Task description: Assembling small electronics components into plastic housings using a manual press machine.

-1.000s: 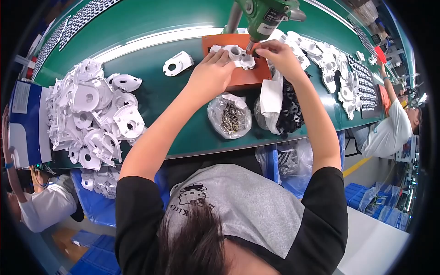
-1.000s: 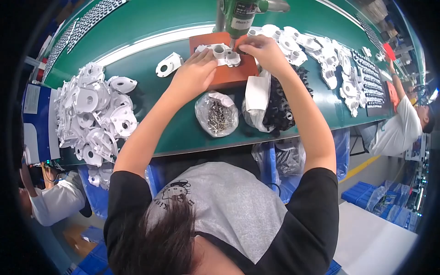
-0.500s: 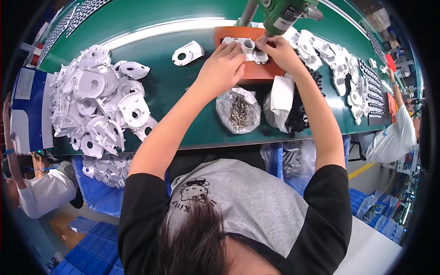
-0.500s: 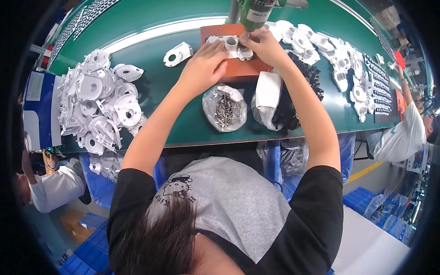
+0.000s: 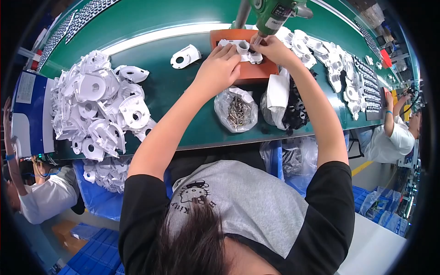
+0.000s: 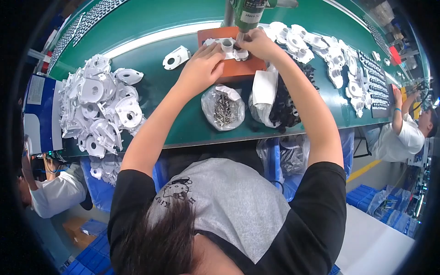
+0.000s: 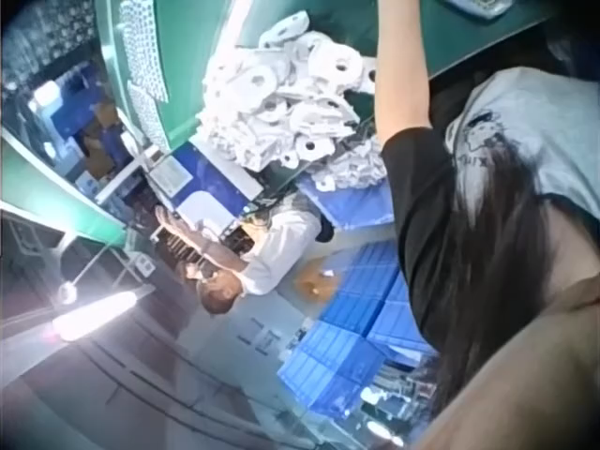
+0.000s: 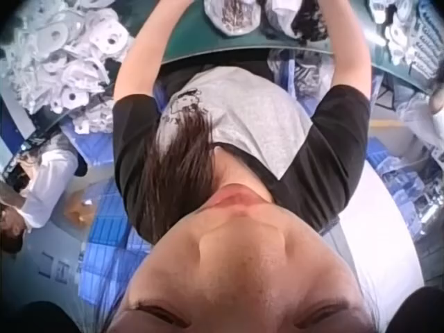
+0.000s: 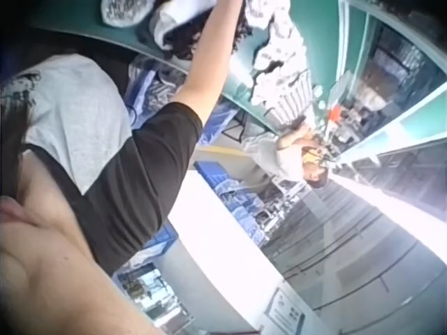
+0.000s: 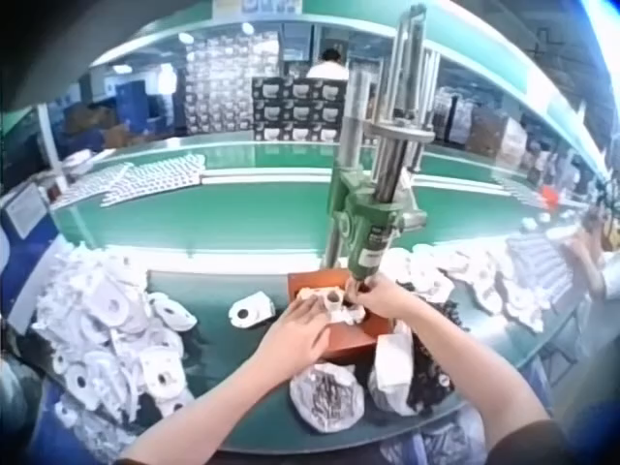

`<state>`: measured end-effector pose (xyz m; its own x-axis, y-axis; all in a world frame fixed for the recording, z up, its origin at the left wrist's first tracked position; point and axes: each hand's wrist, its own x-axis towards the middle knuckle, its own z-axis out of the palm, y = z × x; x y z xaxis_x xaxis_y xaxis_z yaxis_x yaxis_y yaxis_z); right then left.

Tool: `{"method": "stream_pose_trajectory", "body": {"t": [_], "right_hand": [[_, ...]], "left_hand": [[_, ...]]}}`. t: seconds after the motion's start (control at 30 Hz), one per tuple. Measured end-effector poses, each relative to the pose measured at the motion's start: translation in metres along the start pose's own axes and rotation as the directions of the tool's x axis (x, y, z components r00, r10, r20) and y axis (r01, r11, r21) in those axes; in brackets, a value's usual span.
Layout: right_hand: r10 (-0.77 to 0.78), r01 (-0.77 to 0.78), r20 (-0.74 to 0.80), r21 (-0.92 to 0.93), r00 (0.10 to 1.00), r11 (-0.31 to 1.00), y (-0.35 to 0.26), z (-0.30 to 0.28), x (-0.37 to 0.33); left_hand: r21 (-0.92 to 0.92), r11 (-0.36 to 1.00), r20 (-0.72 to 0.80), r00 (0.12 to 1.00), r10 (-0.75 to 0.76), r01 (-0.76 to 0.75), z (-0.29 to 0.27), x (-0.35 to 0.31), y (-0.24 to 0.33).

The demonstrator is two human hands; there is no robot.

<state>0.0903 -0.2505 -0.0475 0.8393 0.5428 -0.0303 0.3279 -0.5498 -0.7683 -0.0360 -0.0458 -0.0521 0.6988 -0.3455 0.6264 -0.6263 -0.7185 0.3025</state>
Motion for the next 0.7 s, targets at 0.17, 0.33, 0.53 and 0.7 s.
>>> {"method": "stream_pose_trajectory", "body": {"t": [0.17,0.33,0.53,0.7], "right_hand": [[0.059,-0.129,-0.170,-0.435,0.984,0.891,-0.048,0.003,-0.025],[-0.479,0.390,-0.042,-0.519,0.877,0.761,-0.085,0.023,-0.087],[-0.587,0.634,0.328,-0.631,0.740,0.447,-0.082,0.083,-0.134],[-0.539,0.622,0.365,-0.651,0.759,0.435,-0.078,0.090,-0.136]], "left_hand": [[0.008,1.000,0.013,1.000,-0.016,0.016,-0.002,-0.005,-0.003],[-0.002,1.000,-0.005,1.000,-0.028,0.028,-0.003,-0.007,-0.005],[-0.013,1.000,-0.039,0.999,-0.012,0.011,0.001,-0.003,-0.005],[-0.063,0.998,-0.041,0.999,-0.031,0.028,0.001,-0.004,-0.004]]}}
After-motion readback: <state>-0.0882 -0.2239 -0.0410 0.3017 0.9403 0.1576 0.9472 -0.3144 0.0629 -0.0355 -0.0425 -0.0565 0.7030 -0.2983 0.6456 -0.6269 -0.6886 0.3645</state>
